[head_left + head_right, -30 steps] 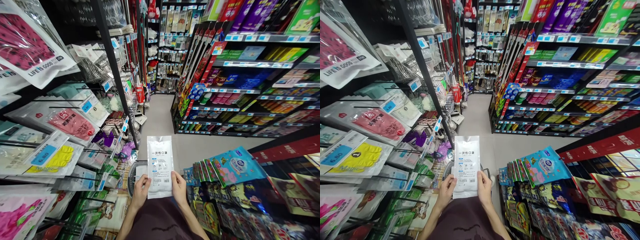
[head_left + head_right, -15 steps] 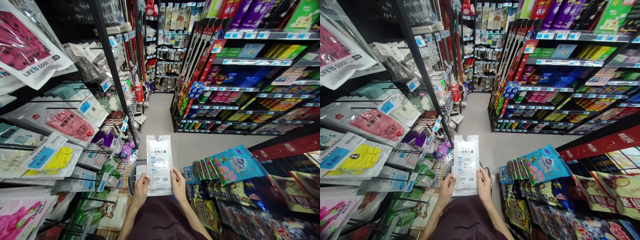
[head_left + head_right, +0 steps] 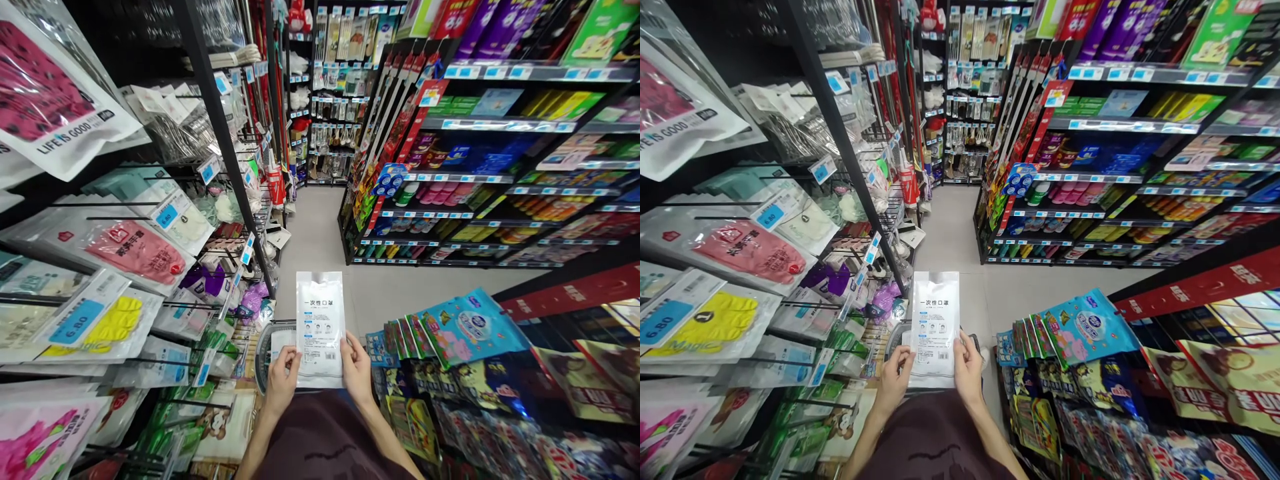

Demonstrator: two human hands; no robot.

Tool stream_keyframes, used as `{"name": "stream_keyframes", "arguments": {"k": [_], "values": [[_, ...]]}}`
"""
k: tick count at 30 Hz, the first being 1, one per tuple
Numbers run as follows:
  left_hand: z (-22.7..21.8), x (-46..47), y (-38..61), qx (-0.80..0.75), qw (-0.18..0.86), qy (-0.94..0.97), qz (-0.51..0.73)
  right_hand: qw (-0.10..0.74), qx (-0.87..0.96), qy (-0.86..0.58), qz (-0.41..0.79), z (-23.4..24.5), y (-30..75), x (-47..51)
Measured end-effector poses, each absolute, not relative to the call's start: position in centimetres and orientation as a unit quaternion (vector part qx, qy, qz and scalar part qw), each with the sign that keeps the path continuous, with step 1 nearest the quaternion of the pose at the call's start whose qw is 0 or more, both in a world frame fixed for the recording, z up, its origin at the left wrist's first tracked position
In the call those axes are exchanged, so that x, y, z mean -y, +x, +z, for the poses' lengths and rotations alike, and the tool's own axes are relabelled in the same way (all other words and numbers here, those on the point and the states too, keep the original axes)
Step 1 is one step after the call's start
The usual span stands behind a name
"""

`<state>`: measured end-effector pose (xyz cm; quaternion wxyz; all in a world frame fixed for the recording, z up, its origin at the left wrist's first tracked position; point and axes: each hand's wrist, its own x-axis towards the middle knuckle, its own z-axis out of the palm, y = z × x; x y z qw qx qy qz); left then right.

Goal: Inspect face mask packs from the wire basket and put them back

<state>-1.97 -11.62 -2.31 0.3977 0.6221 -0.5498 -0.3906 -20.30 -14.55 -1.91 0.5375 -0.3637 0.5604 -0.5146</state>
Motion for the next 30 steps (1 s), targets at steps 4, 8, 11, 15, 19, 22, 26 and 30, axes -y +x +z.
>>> {"name": "stream_keyframes", "arguments": {"k": [4, 8, 11, 15, 19, 22, 26, 30], "values": [[-2.8, 11.4, -1.9, 0.541, 0.414, 0.645, -0.346, 0.548, -0.554, -0.359, -0.514, -2.1, -20.0, 14.5], [-2.8, 11.5, -1.7, 0.555, 0.422, 0.646, -0.311, 0.544, -0.56, -0.349, -0.518, -2.5, -19.9, 14.4], [-2.2, 11.6, -1.5, 0.61, 0.419, 0.621, -0.259, 0.542, -0.564, -0.334, -0.526, -2.7, -19.9, 14.6], [-0.5, 11.5, -1.5, 0.703, 0.366, 0.573, -0.206, 0.549, -0.554, -0.313, -0.542, -2.2, -19.8, 14.9], [0.6, 11.1, -2.3, 0.781, 0.285, 0.52, -0.196, 0.556, -0.543, -0.318, -0.543, -1.5, -19.5, 14.9], [0.4, 10.8, -3.0, 0.8, 0.257, 0.51, -0.184, 0.563, -0.521, -0.335, -0.547, -1.3, -19.4, 14.6], [-0.6, 10.8, -3.3, 0.785, 0.29, 0.519, -0.176, 0.59, -0.467, -0.381, -0.537, -1.7, -19.5, 14.0], [-1.6, 11.0, -3.4, 0.719, 0.37, 0.537, -0.239, 0.595, -0.408, -0.469, -0.509, -1.5, -19.8, 13.8]]}}
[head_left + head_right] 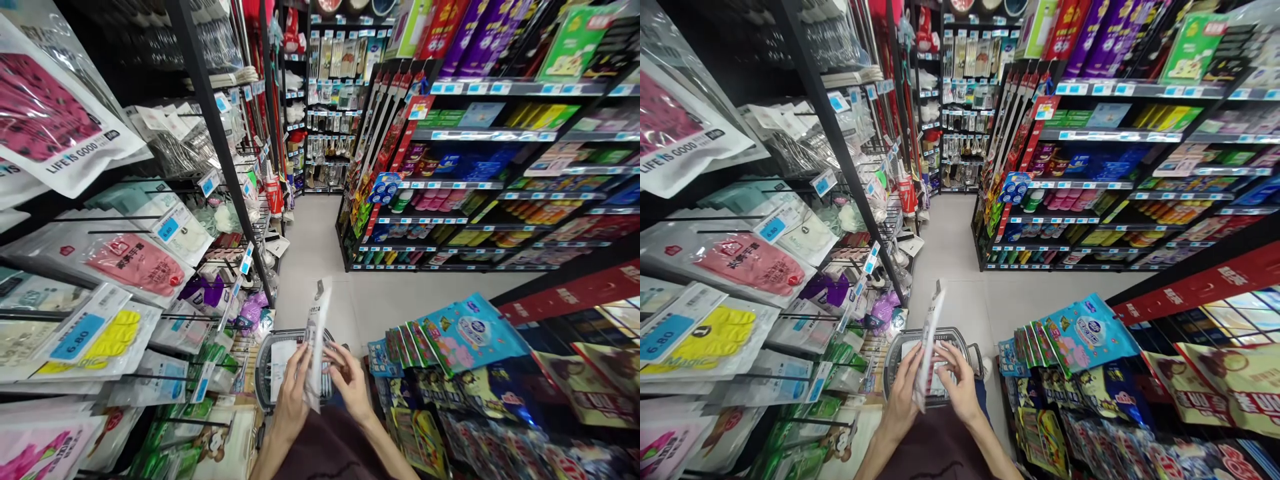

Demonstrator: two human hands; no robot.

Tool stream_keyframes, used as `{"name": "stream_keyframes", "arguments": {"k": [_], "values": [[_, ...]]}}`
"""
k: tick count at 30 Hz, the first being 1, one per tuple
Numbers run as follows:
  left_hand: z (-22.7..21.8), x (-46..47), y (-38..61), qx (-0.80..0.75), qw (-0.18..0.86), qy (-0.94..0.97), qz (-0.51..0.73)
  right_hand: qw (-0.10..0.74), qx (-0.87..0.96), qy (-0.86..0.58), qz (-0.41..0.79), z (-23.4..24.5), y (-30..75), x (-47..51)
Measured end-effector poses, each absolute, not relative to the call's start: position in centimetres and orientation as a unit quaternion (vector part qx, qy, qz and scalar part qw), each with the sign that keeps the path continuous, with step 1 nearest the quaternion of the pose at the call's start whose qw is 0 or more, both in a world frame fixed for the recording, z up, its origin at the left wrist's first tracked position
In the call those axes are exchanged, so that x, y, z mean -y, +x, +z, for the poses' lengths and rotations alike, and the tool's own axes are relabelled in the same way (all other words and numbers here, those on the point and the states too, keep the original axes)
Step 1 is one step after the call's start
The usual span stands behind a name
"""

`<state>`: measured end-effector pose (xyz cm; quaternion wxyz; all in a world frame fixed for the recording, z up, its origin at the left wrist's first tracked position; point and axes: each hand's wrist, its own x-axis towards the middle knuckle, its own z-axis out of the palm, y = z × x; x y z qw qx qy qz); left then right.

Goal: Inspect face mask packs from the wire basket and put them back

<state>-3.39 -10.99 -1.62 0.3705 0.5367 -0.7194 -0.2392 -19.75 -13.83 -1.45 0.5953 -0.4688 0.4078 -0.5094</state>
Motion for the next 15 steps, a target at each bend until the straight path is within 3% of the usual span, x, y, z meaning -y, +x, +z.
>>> {"name": "stream_keyframes", "arguments": {"k": [9, 15], "values": [[-3.8, 10.2, -4.3, 0.386, 0.549, 0.617, -0.41, 0.544, -0.462, -0.511, -0.479, -1.0, -20.1, 14.5], [-2.5, 10.8, -5.0, 0.196, 0.668, 0.513, -0.502, 0.634, -0.454, -0.494, -0.385, -2.0, -19.6, 14.2]]}}
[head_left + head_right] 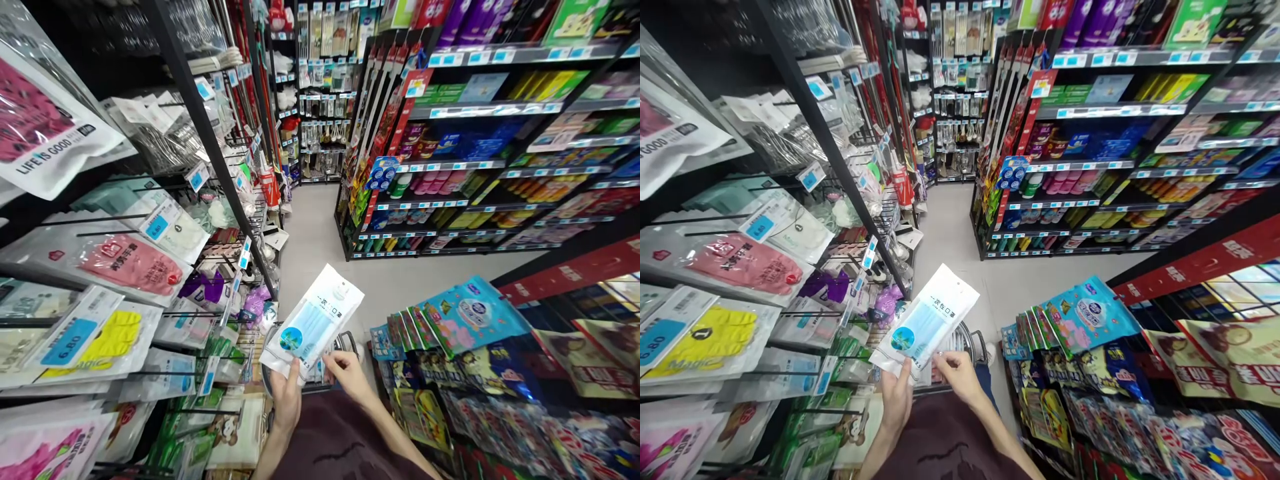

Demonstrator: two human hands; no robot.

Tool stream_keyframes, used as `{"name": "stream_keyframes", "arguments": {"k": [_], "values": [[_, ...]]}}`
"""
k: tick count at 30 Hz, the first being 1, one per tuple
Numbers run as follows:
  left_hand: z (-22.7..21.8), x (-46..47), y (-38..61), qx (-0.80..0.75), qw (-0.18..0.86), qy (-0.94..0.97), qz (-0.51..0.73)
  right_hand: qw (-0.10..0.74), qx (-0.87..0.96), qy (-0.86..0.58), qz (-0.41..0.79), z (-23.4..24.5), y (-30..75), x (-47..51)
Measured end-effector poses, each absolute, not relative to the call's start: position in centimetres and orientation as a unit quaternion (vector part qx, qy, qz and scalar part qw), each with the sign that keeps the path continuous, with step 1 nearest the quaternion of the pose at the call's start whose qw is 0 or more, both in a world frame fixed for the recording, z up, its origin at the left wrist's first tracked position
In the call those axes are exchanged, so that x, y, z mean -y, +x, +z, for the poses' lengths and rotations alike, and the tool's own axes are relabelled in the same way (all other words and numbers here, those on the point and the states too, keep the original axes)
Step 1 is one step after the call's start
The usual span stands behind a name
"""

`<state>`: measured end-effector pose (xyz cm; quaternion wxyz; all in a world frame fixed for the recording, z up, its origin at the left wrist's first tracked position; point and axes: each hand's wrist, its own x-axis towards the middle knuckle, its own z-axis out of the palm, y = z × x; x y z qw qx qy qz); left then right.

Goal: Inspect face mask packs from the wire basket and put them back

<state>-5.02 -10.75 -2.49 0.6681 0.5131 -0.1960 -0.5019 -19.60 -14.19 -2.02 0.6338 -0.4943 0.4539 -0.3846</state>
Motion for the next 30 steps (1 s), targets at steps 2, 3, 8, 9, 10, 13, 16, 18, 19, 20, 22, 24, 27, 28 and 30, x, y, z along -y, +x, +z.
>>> {"name": "stream_keyframes", "arguments": {"k": [2, 3, 8, 9, 10, 13, 16, 18, 19, 20, 22, 24, 27, 28, 30], "values": [[-2.1, 10.7, -5.2, 0.179, 0.674, 0.479, -0.533, 0.655, -0.43, -0.468, -0.409, -2.1, -19.3, 14.2], [-2.0, 10.7, -5.3, 0.18, 0.67, 0.469, -0.547, 0.652, -0.425, -0.459, -0.428, -2.1, -19.2, 14.2], [-1.7, 10.2, -5.6, 0.184, 0.658, 0.456, -0.57, 0.591, -0.467, -0.458, -0.473, -1.7, -19.7, 14.5], [-1.6, 10.2, -5.6, 0.18, 0.661, 0.458, -0.566, 0.586, -0.472, -0.465, -0.467, -1.7, -19.9, 14.5], [-1.6, 10.2, -5.5, 0.173, 0.664, 0.462, -0.562, 0.584, -0.473, -0.472, -0.46, -1.7, -20.0, 14.4], [-1.7, 10.2, -4.9, 0.132, 0.666, 0.484, -0.552, 0.579, -0.474, -0.495, -0.442, -2.1, -20.4, 14.1], [-1.7, 10.4, -4.1, 0.081, 0.668, 0.495, -0.549, 0.564, -0.483, -0.511, -0.433, -2.5, -20.8, 13.8], [-1.7, 10.5, -3.7, 0.062, 0.669, 0.5, -0.547, 0.554, -0.489, -0.522, -0.427, -2.7, -21.1, 13.6], [-1.7, 10.6, -3.5, 0.056, 0.667, 0.505, -0.545, 0.55, -0.49, -0.528, -0.423, -2.7, -21.3, 13.6], [-1.7, 10.7, -3.3, 0.053, 0.664, 0.51, -0.544, 0.548, -0.49, -0.534, -0.418, -2.7, -21.4, 13.5], [-1.6, 10.8, -3.1, 0.055, 0.659, 0.52, -0.541, 0.547, -0.489, -0.54, -0.412, -2.6, -21.6, 13.5], [-1.6, 10.9, -3.0, 0.07, 0.653, 0.526, -0.541, 0.55, -0.49, -0.533, -0.416, -2.4, -21.6, 13.6], [-1.7, 10.9, -3.0, 0.082, 0.646, 0.535, -0.538, 0.554, -0.498, -0.507, -0.434, -2.2, -21.6, 13.7], [-1.8, 10.9, -3.0, 0.082, 0.645, 0.537, -0.537, 0.554, -0.501, -0.499, -0.439, -2.1, -21.5, 13.8], [-2.0, 10.9, -3.1, 0.086, 0.643, 0.54, -0.536, 0.55, -0.507, -0.488, -0.451, -2.0, -21.5, 13.9]]}}
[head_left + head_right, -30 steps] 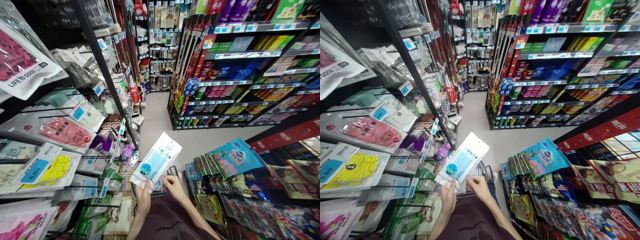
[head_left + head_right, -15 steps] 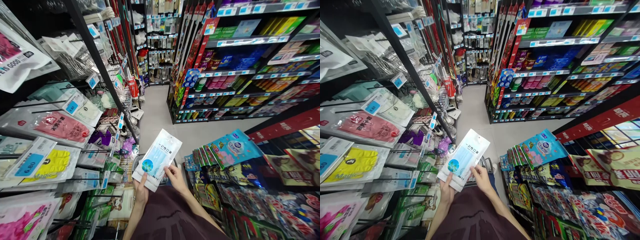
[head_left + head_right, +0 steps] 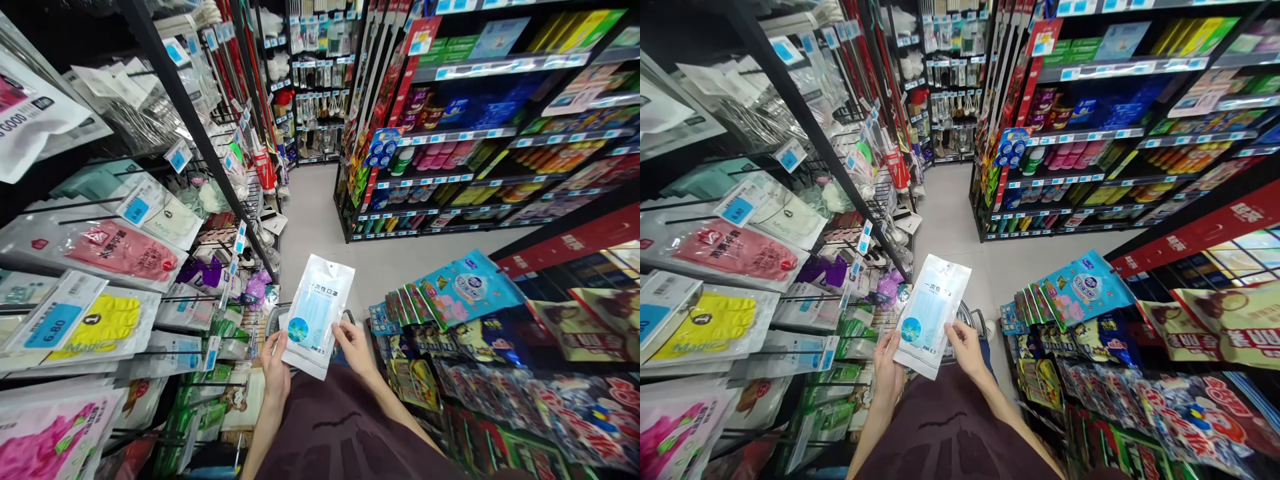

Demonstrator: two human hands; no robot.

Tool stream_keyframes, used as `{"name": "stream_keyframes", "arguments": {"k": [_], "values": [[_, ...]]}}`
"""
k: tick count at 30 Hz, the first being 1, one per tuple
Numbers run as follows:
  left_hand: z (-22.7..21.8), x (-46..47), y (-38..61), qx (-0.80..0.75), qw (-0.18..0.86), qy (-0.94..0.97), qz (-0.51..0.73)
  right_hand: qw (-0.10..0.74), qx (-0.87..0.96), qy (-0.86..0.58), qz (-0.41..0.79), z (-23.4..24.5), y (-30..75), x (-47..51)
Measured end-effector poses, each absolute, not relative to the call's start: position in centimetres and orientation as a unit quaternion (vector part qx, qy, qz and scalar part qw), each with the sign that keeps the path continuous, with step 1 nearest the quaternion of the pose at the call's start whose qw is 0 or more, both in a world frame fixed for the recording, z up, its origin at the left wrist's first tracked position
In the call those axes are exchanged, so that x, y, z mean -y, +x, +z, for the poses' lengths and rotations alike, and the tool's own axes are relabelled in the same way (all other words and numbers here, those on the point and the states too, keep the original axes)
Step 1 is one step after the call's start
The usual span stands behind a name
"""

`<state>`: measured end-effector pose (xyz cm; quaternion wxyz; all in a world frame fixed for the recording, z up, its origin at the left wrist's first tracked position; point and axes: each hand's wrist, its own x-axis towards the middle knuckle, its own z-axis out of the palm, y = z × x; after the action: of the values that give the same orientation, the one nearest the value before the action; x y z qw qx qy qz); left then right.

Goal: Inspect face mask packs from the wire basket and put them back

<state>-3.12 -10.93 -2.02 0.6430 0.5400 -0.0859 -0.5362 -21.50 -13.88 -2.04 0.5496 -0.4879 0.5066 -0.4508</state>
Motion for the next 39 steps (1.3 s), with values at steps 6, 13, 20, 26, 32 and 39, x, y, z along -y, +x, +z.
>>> {"name": "stream_keyframes", "arguments": {"k": [6, 13, 20, 26, 32, 39], "values": [[-2.4, 11.2, -3.5, 0.101, 0.63, 0.553, -0.536, 0.521, -0.533, -0.457, -0.486, -2.2, -21.6, 14.2], [-2.1, 11.6, -3.5, 0.123, 0.621, 0.544, -0.552, 0.491, -0.558, -0.439, -0.505, -2.9, -21.4, 14.6], [-2.1, 11.5, -2.3, 0.195, 0.59, 0.524, -0.582, 0.475, -0.574, -0.468, -0.475, -3.2, -21.7, 14.8], [-1.6, 11.7, -1.7, 0.208, 0.578, 0.556, -0.56, 0.465, -0.541, -0.572, -0.405, -2.6, -22.1, 14.6], [-1.7, 11.4, -2.0, 0.175, 0.587, 0.572, -0.546, 0.523, -0.515, -0.57, -0.369, -3.1, -22.0, 13.7], [-2.3, 10.7, -2.7, 0.199, 0.589, 0.553, -0.554, 0.508, -0.552, -0.525, -0.402, -3.3, -22.2, 13.7]]}}
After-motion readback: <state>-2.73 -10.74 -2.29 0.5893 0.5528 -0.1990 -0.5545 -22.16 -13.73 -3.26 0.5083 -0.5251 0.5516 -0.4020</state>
